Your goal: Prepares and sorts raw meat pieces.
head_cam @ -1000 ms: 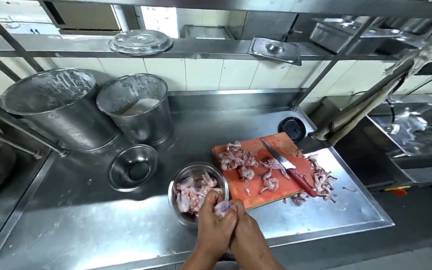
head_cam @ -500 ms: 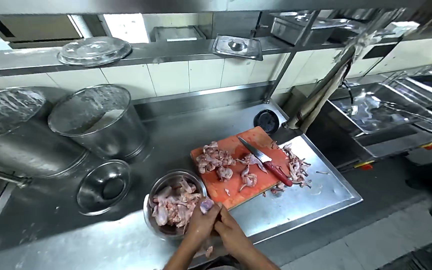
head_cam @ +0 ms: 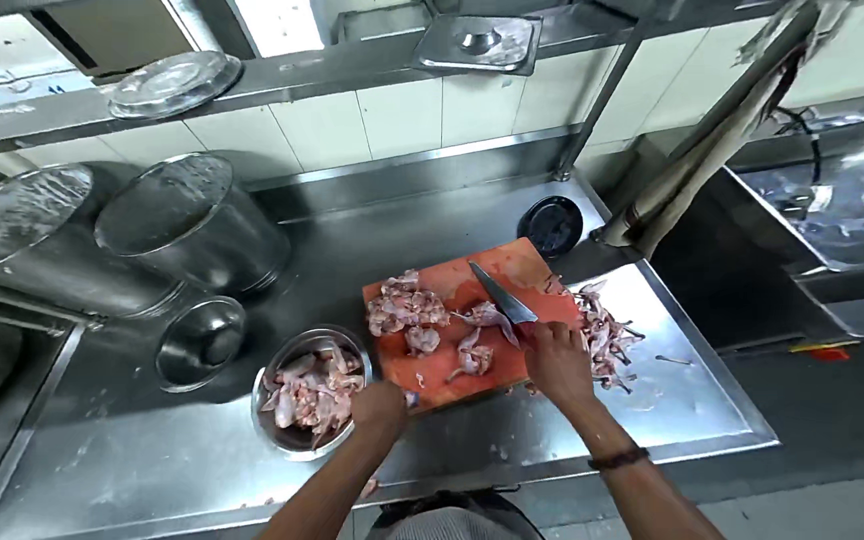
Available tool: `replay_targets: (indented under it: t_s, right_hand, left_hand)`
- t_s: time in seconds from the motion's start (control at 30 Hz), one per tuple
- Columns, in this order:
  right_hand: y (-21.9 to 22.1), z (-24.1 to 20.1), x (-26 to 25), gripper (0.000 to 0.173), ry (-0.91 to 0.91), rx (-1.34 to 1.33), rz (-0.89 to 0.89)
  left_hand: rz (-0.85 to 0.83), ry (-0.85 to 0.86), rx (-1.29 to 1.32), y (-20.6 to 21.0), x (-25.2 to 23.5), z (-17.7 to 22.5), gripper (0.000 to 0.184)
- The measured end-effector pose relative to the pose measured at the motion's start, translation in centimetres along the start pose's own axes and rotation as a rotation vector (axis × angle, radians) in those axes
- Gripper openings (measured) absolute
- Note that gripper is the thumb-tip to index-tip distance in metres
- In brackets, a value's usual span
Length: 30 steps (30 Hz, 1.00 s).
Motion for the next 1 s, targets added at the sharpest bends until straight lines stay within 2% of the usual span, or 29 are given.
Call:
replay_targets:
  t_s: [0.17,0.3,0.43,0.6,0.7,1.0]
  right_hand:
    - [1.9,0.5,-4.3,0.041,0.024,0.09,-0.274]
    - [-0.3,-0.2,-4.3,0.047,0.077,0.042,-0.333]
    - [-3.3,-1.7,1.1,0.039,-0.069,-0.112,-0.424]
    - [0.4,-5.5,9.2,0.038,-0.288,-0.013,-0.779]
    - [1.7,-6.0,10.5,0.034,-0.301,0.033,-0.799]
    - [0.4,-6.6,10.9,0.033,-0.291,0.131,-0.837]
  left_hand:
    - [-0.073,-0.138,-0.051,-0.1,-0.8,1.8,0.042]
    - [-0.091,-0.209,-0.042,0.0,-1.1,2.3,0.042]
    - [-0.095,-0.242,0.002,-0.2,-1.2,2.5,0.047]
    - [-0.112,-0.287,-0.012,-0.1,-1.4,3.2,0.046]
    - [-0.117,-0.298,-0.022,-0.1,-1.6,3.5,0.041]
    - [-0.115,-0.303,0.016,-0.2,-1.4,4.0,0.034]
Point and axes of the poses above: each hand's wrist, its own x-axis away from the middle knuckle, its own y-axis out of the palm, z = x × y, the point moved 4 cm from there along -x, towards the middle knuckle, and after that the axes turned 2 degrees about x, right-handed, at the moved point
